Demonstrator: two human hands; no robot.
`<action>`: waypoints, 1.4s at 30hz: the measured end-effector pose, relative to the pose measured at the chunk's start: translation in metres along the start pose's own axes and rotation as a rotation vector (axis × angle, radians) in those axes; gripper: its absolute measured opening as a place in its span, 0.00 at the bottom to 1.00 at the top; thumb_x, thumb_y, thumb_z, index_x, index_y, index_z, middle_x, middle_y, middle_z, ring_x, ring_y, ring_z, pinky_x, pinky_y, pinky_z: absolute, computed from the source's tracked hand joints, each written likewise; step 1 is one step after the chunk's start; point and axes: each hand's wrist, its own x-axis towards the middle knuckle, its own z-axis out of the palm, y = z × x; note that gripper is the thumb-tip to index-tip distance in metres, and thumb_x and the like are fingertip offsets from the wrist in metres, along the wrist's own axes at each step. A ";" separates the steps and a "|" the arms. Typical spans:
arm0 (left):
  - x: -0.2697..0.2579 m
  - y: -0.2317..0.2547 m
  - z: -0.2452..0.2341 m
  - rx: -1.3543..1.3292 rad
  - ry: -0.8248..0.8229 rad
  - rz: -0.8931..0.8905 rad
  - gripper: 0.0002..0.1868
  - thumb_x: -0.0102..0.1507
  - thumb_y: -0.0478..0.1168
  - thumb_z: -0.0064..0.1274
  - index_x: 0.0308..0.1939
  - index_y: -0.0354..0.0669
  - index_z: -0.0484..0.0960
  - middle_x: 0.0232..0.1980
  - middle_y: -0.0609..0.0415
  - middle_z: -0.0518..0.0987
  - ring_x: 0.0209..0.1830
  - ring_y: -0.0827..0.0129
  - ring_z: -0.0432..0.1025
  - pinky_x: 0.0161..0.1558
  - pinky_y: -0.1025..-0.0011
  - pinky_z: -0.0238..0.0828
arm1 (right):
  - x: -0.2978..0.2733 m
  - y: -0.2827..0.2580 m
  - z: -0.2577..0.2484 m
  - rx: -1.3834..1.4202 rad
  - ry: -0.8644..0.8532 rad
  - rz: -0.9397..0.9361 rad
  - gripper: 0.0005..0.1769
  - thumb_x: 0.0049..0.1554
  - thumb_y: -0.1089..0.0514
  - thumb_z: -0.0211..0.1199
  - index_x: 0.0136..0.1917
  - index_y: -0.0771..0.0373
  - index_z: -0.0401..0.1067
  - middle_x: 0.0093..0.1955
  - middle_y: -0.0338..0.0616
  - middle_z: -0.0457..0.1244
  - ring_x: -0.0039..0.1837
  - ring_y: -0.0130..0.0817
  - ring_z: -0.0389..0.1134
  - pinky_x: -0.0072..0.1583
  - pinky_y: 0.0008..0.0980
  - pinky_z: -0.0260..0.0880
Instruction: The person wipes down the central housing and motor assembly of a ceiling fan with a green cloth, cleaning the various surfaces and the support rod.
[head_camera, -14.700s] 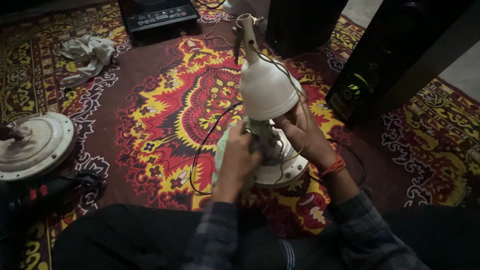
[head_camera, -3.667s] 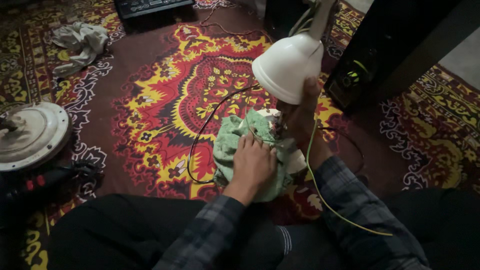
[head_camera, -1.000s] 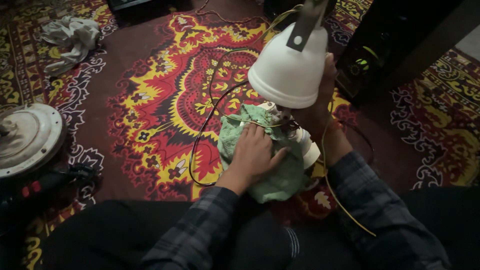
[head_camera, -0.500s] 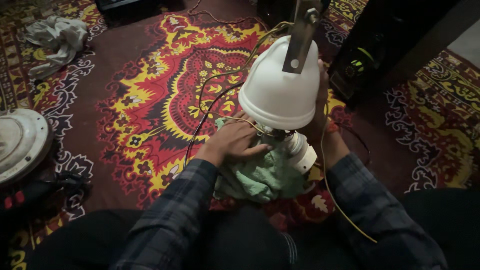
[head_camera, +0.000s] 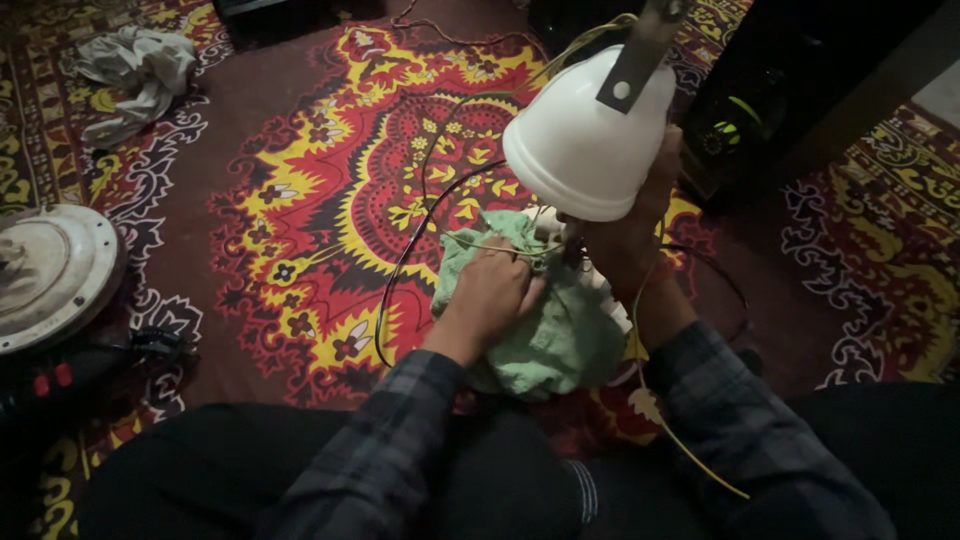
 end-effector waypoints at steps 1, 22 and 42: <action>-0.002 0.003 -0.002 -0.021 -0.008 -0.035 0.20 0.64 0.51 0.49 0.36 0.35 0.82 0.43 0.37 0.78 0.52 0.44 0.72 0.57 0.52 0.66 | -0.001 -0.001 0.000 -0.012 0.010 -0.010 0.34 0.65 0.27 0.44 0.67 0.55 0.65 0.59 0.39 0.63 0.60 0.32 0.63 0.63 0.36 0.63; -0.054 0.078 -0.038 0.112 -0.203 -0.059 0.11 0.60 0.33 0.52 0.46 0.37 0.80 0.50 0.44 0.79 0.53 0.54 0.75 0.56 0.62 0.71 | -0.012 -0.003 0.014 -0.087 0.148 -0.133 0.36 0.62 0.21 0.40 0.56 0.53 0.66 0.46 0.35 0.60 0.47 0.29 0.59 0.49 0.32 0.58; -0.037 0.051 -0.067 -0.027 0.013 -0.170 0.15 0.51 0.28 0.53 0.42 0.36 0.78 0.52 0.49 0.74 0.57 0.52 0.69 0.44 0.59 0.77 | -0.013 -0.015 0.008 -0.145 0.060 -0.109 0.40 0.64 0.18 0.36 0.47 0.55 0.66 0.36 0.35 0.57 0.37 0.29 0.55 0.39 0.32 0.53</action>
